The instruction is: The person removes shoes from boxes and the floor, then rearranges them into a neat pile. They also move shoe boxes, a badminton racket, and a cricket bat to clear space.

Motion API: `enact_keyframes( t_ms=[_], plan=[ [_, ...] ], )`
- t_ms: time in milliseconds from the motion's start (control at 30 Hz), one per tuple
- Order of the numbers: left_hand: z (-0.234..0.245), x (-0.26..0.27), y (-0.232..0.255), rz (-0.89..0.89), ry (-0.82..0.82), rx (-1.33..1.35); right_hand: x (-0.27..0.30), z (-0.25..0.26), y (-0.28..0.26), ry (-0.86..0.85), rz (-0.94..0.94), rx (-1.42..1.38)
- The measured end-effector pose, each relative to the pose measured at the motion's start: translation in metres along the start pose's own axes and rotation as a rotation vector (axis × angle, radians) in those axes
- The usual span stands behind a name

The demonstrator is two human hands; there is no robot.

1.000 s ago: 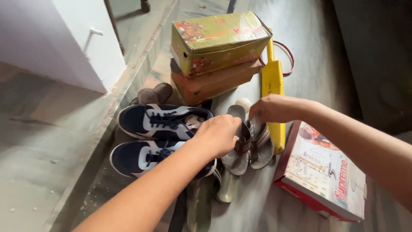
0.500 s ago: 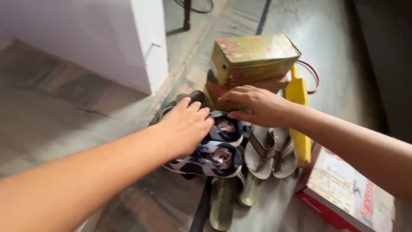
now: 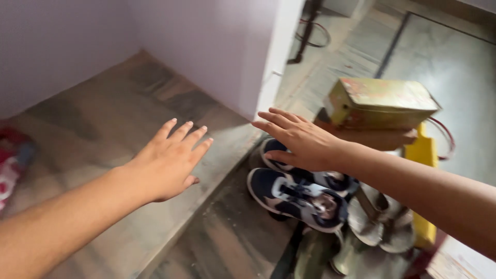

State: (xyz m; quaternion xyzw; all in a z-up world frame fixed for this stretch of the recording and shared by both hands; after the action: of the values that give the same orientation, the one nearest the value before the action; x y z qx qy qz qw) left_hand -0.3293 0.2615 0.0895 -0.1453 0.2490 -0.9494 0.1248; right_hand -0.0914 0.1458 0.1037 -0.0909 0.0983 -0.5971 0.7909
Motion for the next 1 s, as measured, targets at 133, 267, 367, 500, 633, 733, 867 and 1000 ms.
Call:
enact_keyframes(
  t_ms=[133,267,367,500,633,733,867,1000],
  plan=[
    [-0.028,0.052,-0.021,0.165,-0.016,0.108,-0.036,-0.009,-0.030,-0.032,0.057,0.005],
    [-0.063,0.112,-0.031,0.332,-0.016,0.250,-0.070,-0.022,-0.060,-0.051,0.127,0.007],
    [-0.092,0.160,-0.023,0.442,0.023,0.287,-0.096,-0.037,-0.084,-0.054,0.225,-0.009],
    [-0.127,0.222,-0.007,0.546,-0.044,0.333,-0.129,-0.061,-0.129,-0.088,0.312,-0.041],
    [-0.157,0.275,-0.002,0.662,-0.059,0.369,-0.153,-0.085,-0.179,-0.152,0.368,-0.076],
    [-0.176,0.310,0.001,0.724,-0.083,0.364,-0.171,-0.105,-0.217,-0.192,0.376,-0.098],
    [-0.207,0.355,-0.004,0.834,-0.083,0.379,-0.200,-0.133,-0.270,-0.199,0.395,-0.139],
    [-0.236,0.393,-0.025,0.981,0.084,0.360,-0.229,-0.158,-0.308,-0.217,0.349,-0.203]
  ],
)
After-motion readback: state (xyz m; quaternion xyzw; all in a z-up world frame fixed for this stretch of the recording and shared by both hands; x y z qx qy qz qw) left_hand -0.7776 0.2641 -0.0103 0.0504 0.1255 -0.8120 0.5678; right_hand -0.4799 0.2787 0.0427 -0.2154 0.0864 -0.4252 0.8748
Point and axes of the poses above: each hand's wrist, its own x-axis away from the middle knuckle, its own z-axis out of the back of the hand, y = z × x, the point moved 3 cm from there along -x, towards the middle knuckle, and after that the axes turned 11 degrees about -x, right-handed, at the moved point
